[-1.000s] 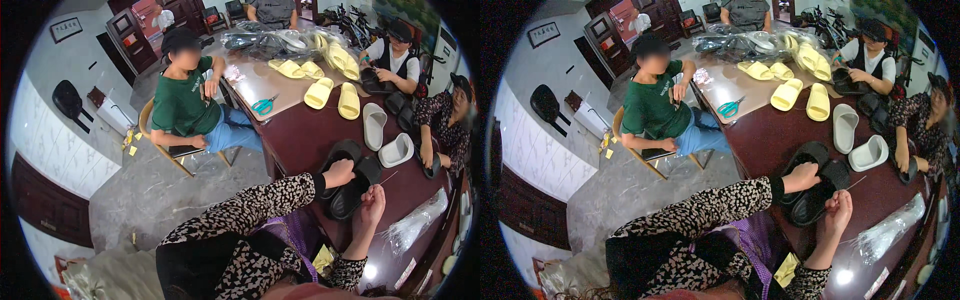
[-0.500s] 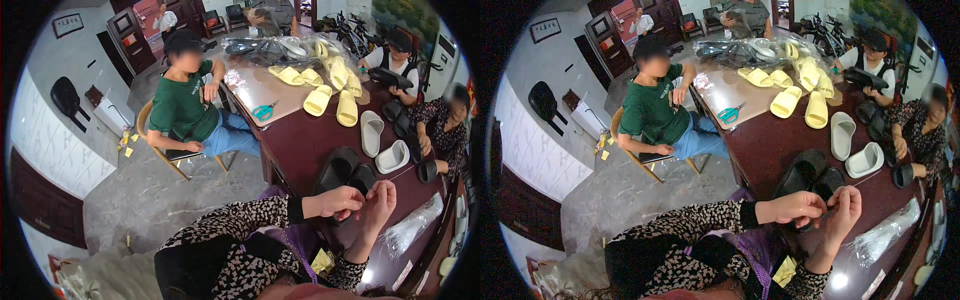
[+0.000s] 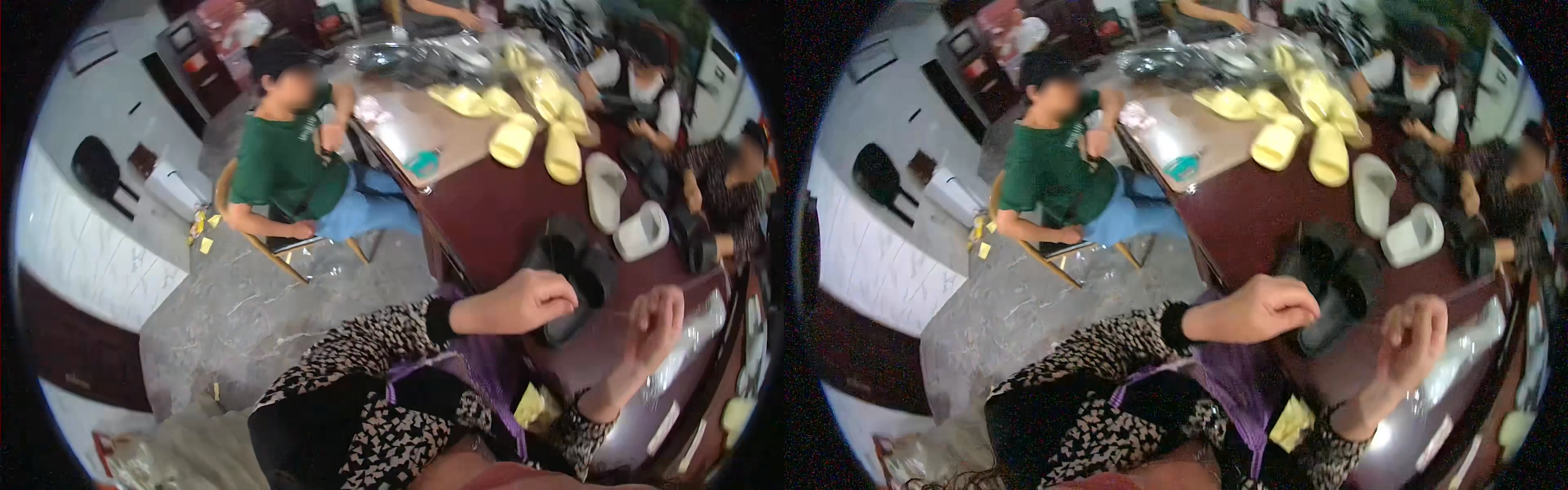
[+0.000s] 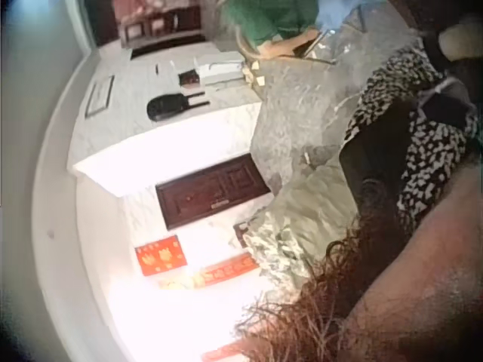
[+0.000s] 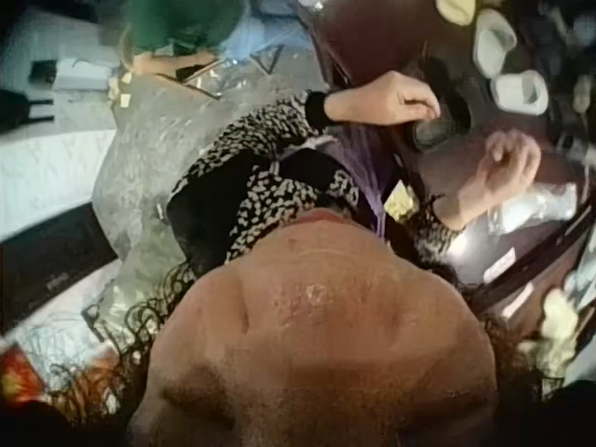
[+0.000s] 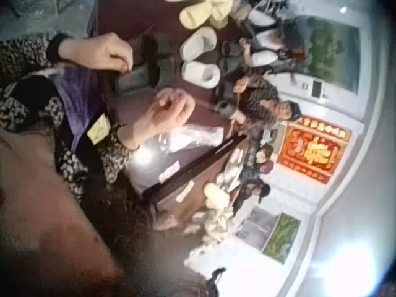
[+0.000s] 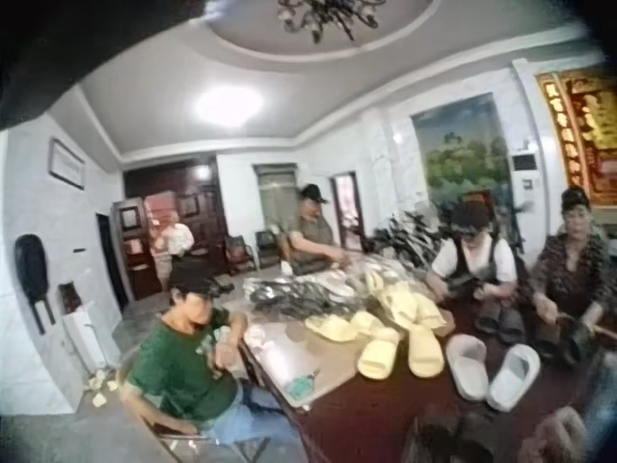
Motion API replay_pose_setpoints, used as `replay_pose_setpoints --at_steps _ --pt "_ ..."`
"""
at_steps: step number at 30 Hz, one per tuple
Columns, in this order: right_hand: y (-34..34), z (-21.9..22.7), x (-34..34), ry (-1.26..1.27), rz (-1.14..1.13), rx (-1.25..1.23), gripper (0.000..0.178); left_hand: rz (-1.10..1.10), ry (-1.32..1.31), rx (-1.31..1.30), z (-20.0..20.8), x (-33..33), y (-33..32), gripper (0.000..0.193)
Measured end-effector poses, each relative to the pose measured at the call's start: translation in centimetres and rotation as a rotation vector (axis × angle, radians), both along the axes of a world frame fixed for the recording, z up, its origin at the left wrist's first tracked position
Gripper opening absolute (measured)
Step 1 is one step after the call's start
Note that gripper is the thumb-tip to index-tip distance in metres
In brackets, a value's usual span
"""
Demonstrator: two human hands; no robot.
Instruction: The person attaches pairs of slippers together by threading plastic fasteners through them by hand.
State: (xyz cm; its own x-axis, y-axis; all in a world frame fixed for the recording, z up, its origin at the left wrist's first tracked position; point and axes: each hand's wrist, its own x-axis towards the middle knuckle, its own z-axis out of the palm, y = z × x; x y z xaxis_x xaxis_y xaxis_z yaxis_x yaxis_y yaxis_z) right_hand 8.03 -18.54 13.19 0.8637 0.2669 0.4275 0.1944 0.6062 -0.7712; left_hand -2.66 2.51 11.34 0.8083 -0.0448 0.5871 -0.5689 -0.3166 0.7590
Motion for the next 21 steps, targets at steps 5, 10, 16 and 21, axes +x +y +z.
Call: replay_pose_setpoints --at_steps 5,10,16,21 --pt "3.2 0.5 -2.6 0.201 -0.148 -0.396 0.007 0.011 -0.139 0.338 -0.9 -1.1 1.4 0.007" --pt "0.4 -8.4 -1.9 0.338 -0.032 -0.708 0.007 -0.083 -0.115 0.507 -5.4 -0.2 0.5 0.007" --pt "-0.7 -11.3 -3.0 0.296 -0.088 -1.029 0.012 -0.13 0.009 0.479 -8.2 -0.9 -0.4 0.005" --pt "-0.3 -12.1 0.3 0.04 -0.269 -1.299 0.014 -0.104 0.043 0.379 -9.3 1.3 -1.1 0.004"
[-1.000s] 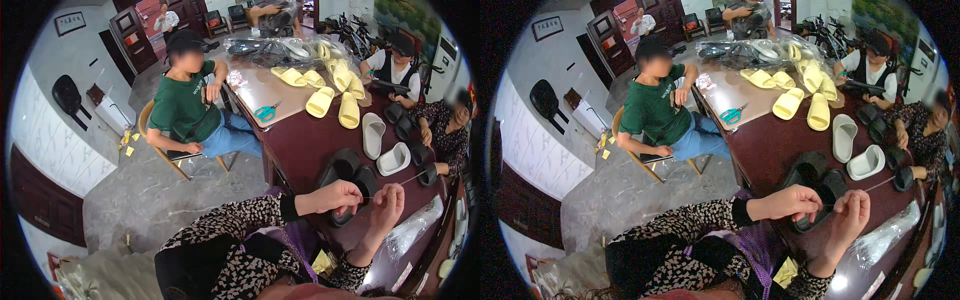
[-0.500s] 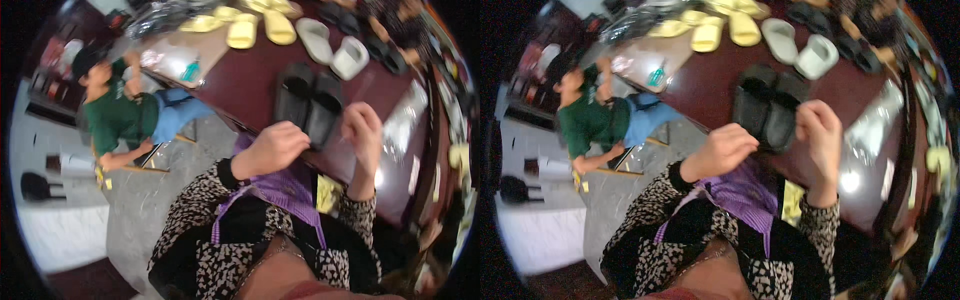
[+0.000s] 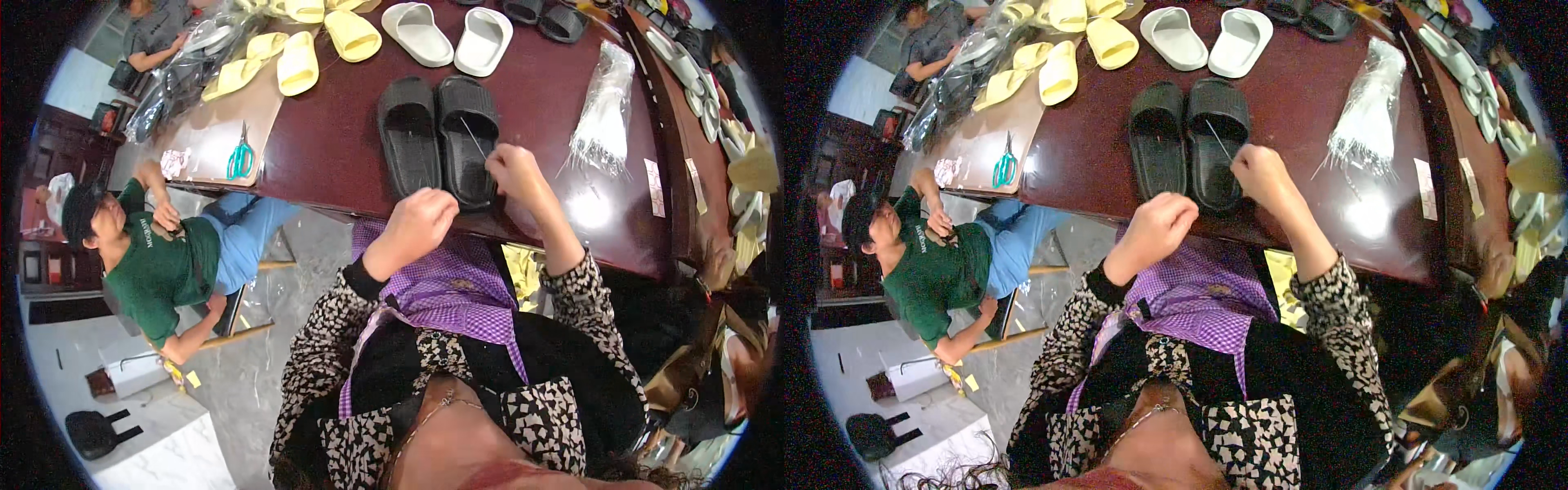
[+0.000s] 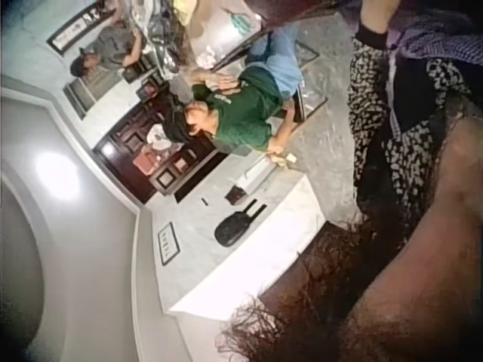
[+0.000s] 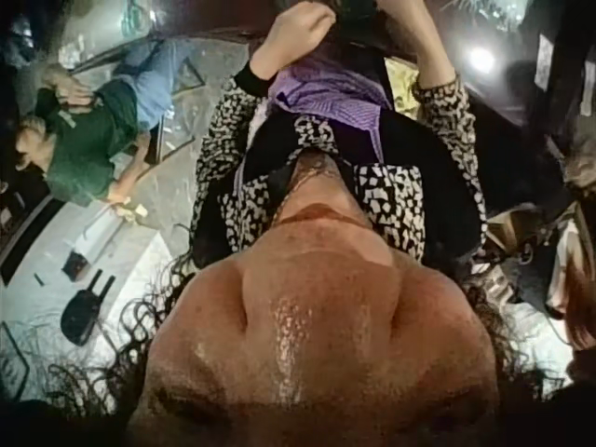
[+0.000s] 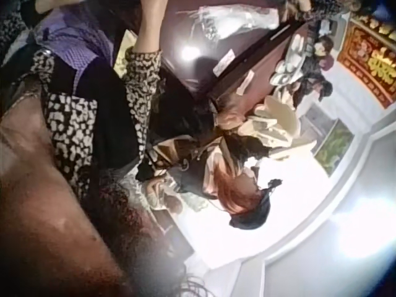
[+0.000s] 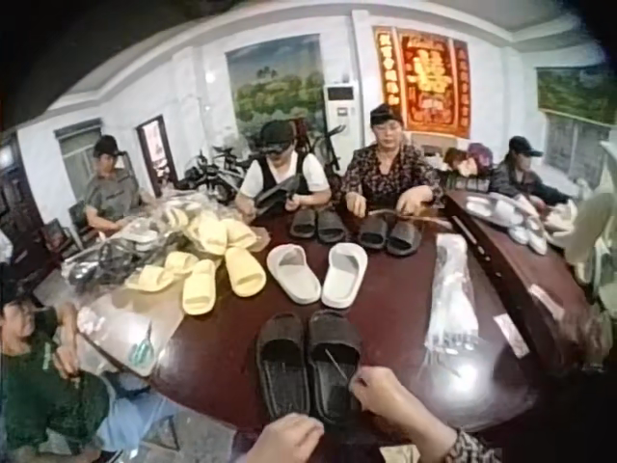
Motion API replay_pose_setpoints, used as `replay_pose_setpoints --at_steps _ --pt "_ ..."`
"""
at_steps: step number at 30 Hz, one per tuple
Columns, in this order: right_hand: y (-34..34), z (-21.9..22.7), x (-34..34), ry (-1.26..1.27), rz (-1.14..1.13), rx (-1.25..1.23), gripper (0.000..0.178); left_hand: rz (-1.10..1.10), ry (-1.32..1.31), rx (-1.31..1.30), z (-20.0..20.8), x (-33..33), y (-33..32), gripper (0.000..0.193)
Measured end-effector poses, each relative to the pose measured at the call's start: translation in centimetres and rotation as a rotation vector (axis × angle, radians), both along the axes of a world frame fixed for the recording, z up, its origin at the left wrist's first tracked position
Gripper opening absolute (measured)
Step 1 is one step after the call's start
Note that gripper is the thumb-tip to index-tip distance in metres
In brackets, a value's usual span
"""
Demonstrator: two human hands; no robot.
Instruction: The person attaches pairs of slippers together by threading plastic fasteners through them by hand.
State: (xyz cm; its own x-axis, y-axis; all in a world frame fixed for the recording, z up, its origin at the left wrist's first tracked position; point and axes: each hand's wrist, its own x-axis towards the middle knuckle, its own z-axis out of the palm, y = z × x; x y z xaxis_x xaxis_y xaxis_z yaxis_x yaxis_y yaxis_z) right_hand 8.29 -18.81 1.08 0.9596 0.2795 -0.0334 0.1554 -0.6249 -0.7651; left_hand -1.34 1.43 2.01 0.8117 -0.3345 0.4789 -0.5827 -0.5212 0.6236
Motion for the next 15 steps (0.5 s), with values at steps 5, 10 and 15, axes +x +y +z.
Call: replay_pose_setpoints --at_steps 5,10,15 --pt "2.6 0.3 2.7 -0.365 -0.009 -0.19 0.018 0.119 0.051 0.019 -0.8 4.2 -0.1 0.009" --pt "3.9 0.2 2.6 -0.47 -0.049 -0.055 0.017 0.244 0.115 0.034 -1.4 7.0 0.1 0.014" --pt "2.1 1.9 3.8 -0.409 -0.075 0.059 0.019 0.311 0.125 0.038 -1.9 8.3 0.2 0.013"
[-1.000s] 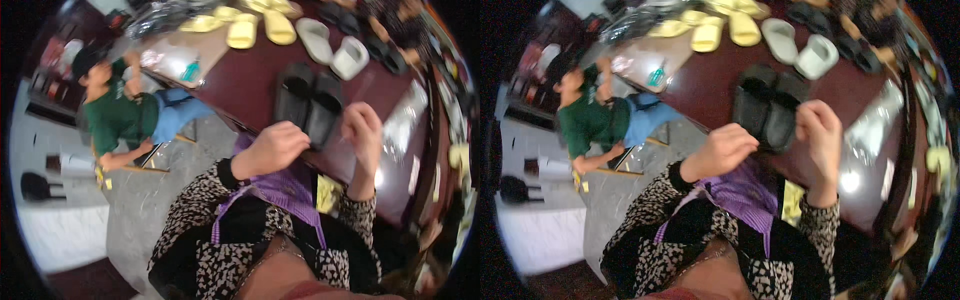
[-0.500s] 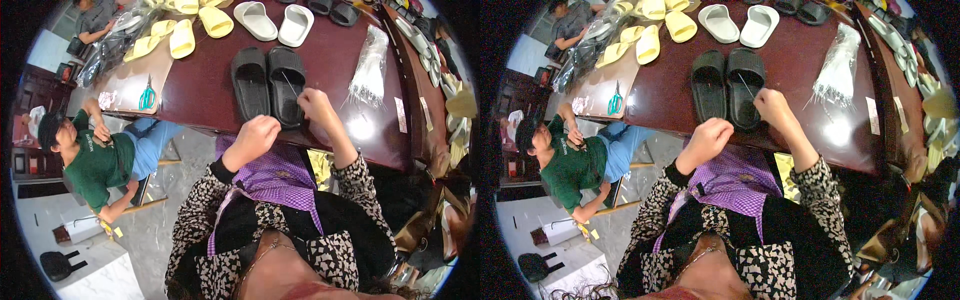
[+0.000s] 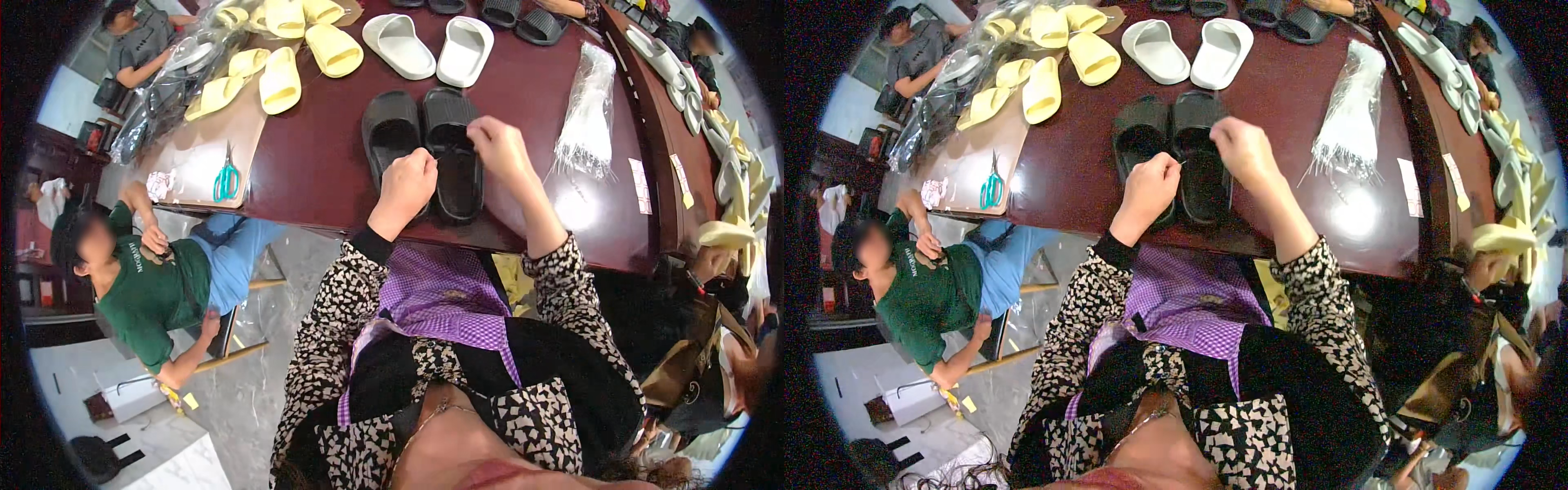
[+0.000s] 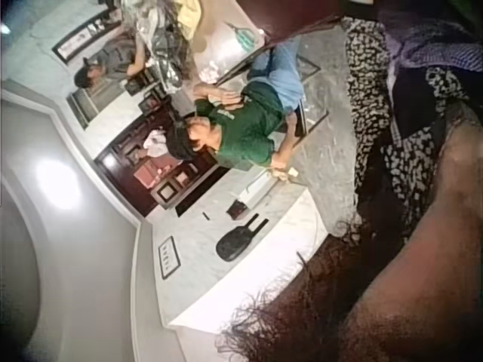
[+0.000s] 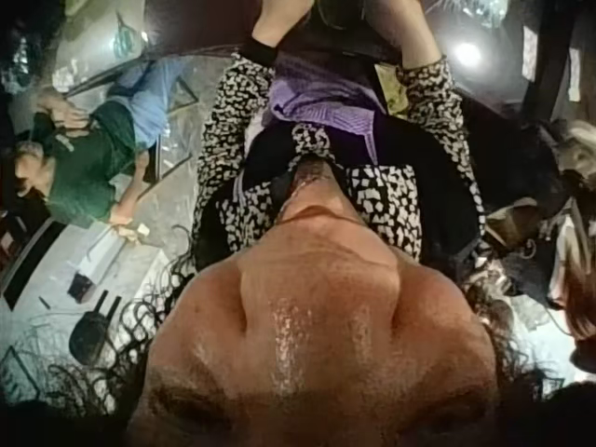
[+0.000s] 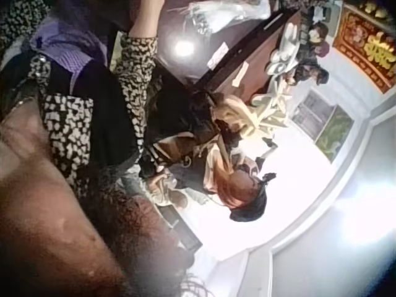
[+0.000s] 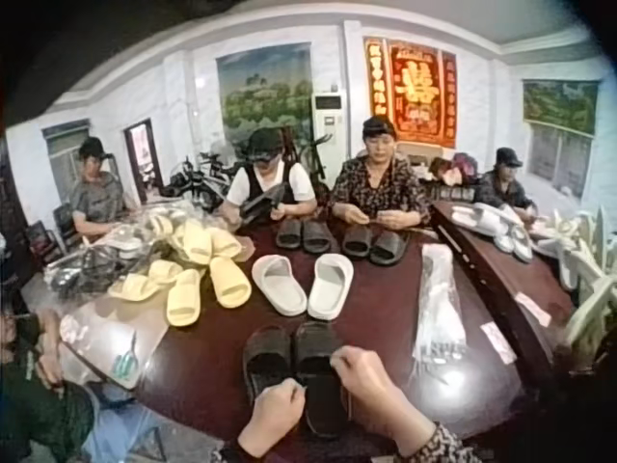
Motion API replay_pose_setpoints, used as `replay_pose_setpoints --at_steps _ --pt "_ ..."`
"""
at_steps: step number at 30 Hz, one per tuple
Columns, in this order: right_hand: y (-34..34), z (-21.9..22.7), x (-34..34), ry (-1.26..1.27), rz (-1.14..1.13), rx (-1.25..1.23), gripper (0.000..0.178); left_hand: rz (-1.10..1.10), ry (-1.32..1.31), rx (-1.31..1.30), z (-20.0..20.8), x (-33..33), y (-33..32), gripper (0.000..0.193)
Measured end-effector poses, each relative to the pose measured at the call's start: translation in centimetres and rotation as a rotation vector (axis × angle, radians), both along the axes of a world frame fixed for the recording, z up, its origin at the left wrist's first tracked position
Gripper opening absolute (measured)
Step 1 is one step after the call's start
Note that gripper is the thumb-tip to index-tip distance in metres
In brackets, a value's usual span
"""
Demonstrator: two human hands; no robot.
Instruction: The person attaches pairs of slippers together by threading plastic fasteners through them by hand.
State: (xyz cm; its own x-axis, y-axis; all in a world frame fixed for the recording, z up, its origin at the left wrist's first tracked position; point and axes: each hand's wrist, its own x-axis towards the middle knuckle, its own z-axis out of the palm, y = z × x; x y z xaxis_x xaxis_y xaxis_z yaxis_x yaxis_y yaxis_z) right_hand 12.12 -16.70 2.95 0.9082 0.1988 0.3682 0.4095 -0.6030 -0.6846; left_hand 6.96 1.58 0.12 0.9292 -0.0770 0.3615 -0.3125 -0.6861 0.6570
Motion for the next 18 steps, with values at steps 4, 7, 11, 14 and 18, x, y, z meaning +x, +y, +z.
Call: replay_pose_setpoints --at_steps 4,7,11,14,18 --pt "-1.2 0.3 5.2 0.023 -0.112 0.002 0.025 0.006 -0.026 0.022 -0.1 0.7 -0.1 0.013" --pt "-1.1 -1.1 9.2 0.09 -0.224 -0.167 0.027 0.004 -0.028 0.045 -0.2 1.1 0.0 0.013" --pt "-0.5 -3.0 12.9 0.275 -0.265 -0.327 0.029 -0.022 -0.053 0.082 -0.4 1.5 0.6 0.012" --pt "-0.6 -4.2 14.5 0.319 -0.149 -0.268 0.029 -0.078 -0.13 0.099 -0.7 2.0 1.4 0.011" --pt "0.1 -4.7 15.4 0.27 -0.049 -0.203 0.028 -0.114 -0.232 0.155 -1.1 2.8 2.6 0.008"
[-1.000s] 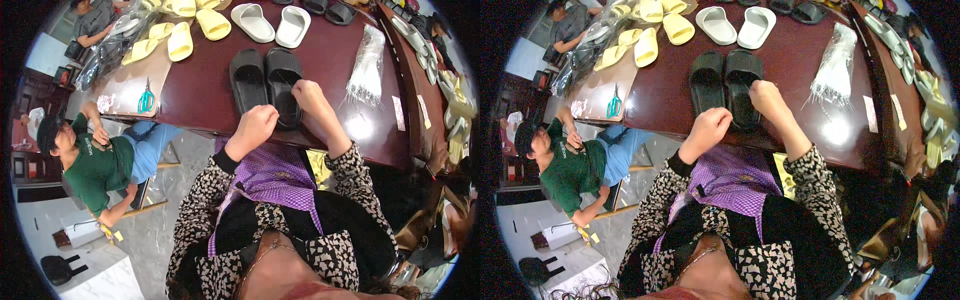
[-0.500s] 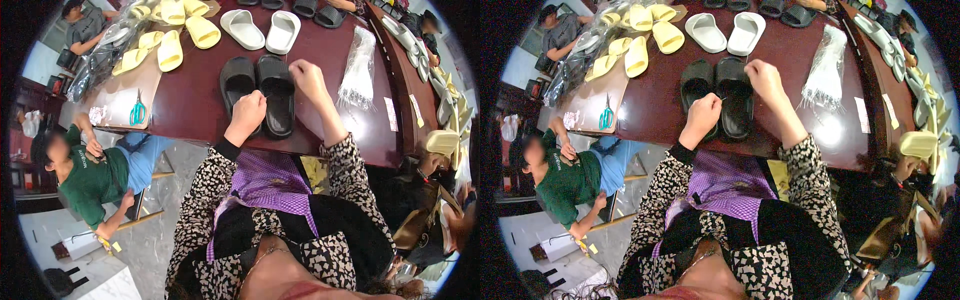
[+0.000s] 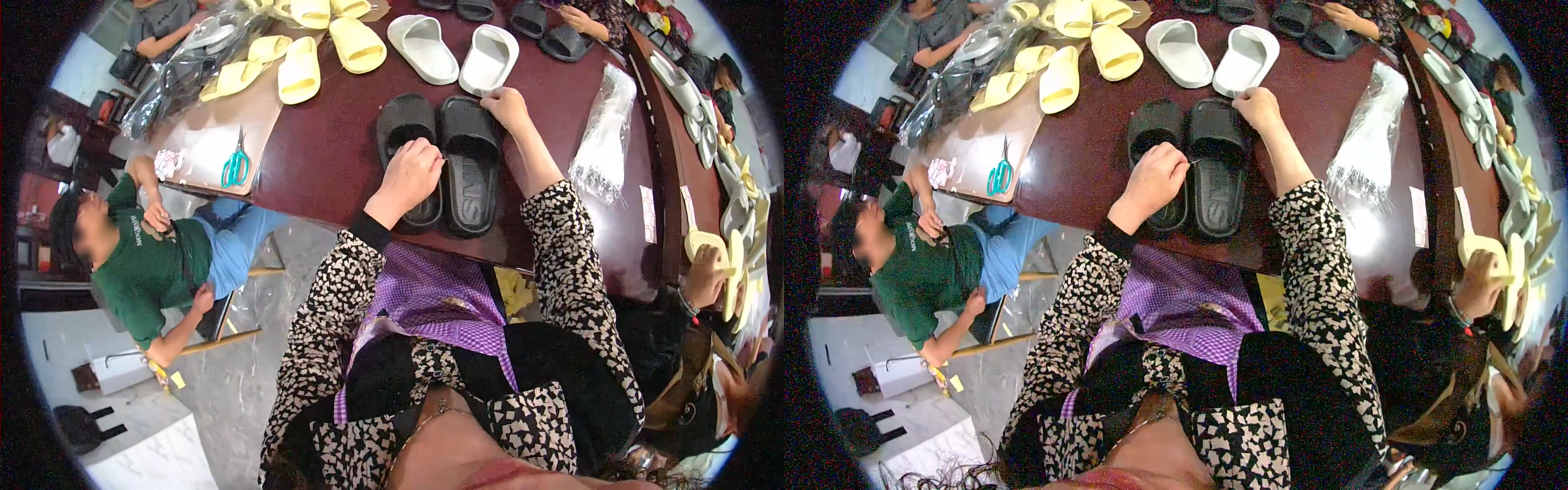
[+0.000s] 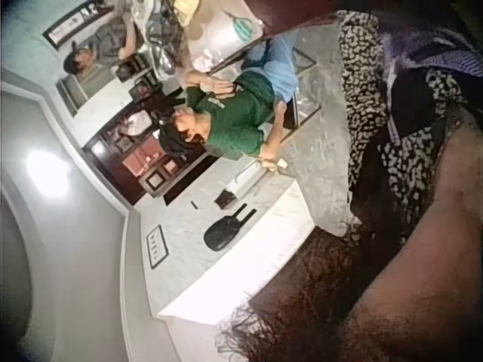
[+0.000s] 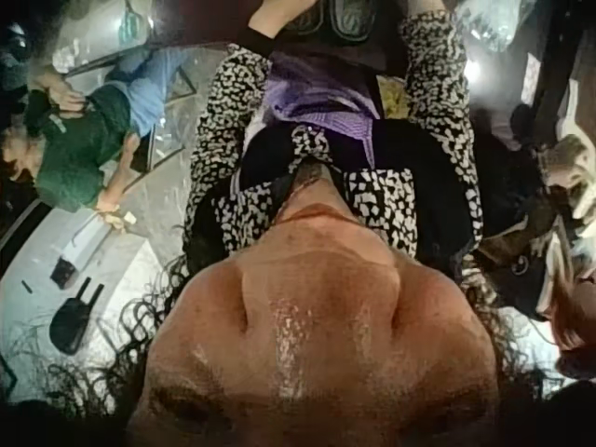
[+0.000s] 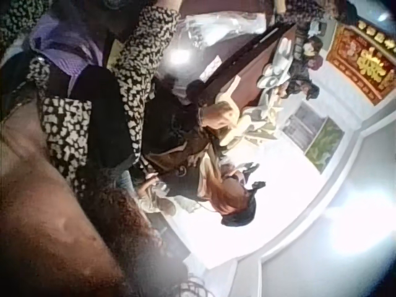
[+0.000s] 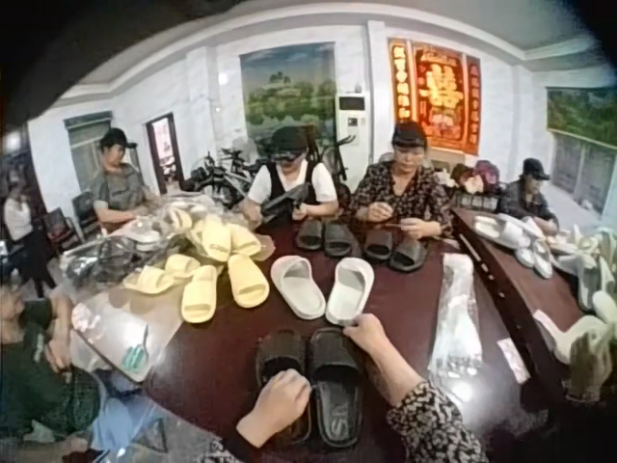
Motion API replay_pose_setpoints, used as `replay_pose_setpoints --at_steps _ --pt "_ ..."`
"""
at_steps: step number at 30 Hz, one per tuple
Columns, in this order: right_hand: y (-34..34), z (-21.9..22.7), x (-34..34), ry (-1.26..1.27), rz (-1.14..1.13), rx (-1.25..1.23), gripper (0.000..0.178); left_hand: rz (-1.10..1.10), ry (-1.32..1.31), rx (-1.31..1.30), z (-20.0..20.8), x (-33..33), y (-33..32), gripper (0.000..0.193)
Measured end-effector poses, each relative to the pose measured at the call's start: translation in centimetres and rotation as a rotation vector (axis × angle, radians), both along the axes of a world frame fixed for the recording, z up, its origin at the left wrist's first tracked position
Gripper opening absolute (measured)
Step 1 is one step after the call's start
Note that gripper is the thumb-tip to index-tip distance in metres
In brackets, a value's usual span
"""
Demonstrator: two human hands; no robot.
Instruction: The person attaches pairs of slippers together by threading plastic fasteners through them by hand.
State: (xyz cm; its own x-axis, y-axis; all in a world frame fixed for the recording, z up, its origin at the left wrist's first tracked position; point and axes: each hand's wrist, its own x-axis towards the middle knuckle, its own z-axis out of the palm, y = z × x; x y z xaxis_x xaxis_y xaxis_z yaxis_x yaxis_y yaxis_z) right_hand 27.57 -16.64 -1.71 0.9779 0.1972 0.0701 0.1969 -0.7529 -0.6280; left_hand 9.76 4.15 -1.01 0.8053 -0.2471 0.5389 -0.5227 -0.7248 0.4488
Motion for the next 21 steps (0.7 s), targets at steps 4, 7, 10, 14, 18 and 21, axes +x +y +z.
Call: replay_pose_setpoints --at_steps 4,7,10,14,18,21 --pt "1.6 1.0 0.5 -0.235 -0.041 0.336 0.022 -0.046 -0.071 -0.021 -0.2 1.0 1.1 0.008" --pt "4.6 3.8 0.1 0.047 0.239 0.814 0.009 -0.104 -0.041 -0.001 -0.1 1.6 2.0 0.008" --pt "8.2 5.1 -0.7 0.071 0.339 0.641 0.008 -0.107 -0.008 0.018 -0.2 1.8 2.5 0.009" --pt "11.4 4.7 0.2 0.014 0.541 0.36 0.01 -0.092 0.007 0.092 -0.2 2.1 2.3 0.009" --pt "13.7 3.7 0.6 -0.051 0.638 0.077 0.01 -0.064 0.01 0.111 0.0 1.9 2.3 0.008" --pt "14.3 3.4 0.6 0.043 0.619 0.129 0.01 -0.061 0.021 0.093 0.1 1.9 2.3 0.008"
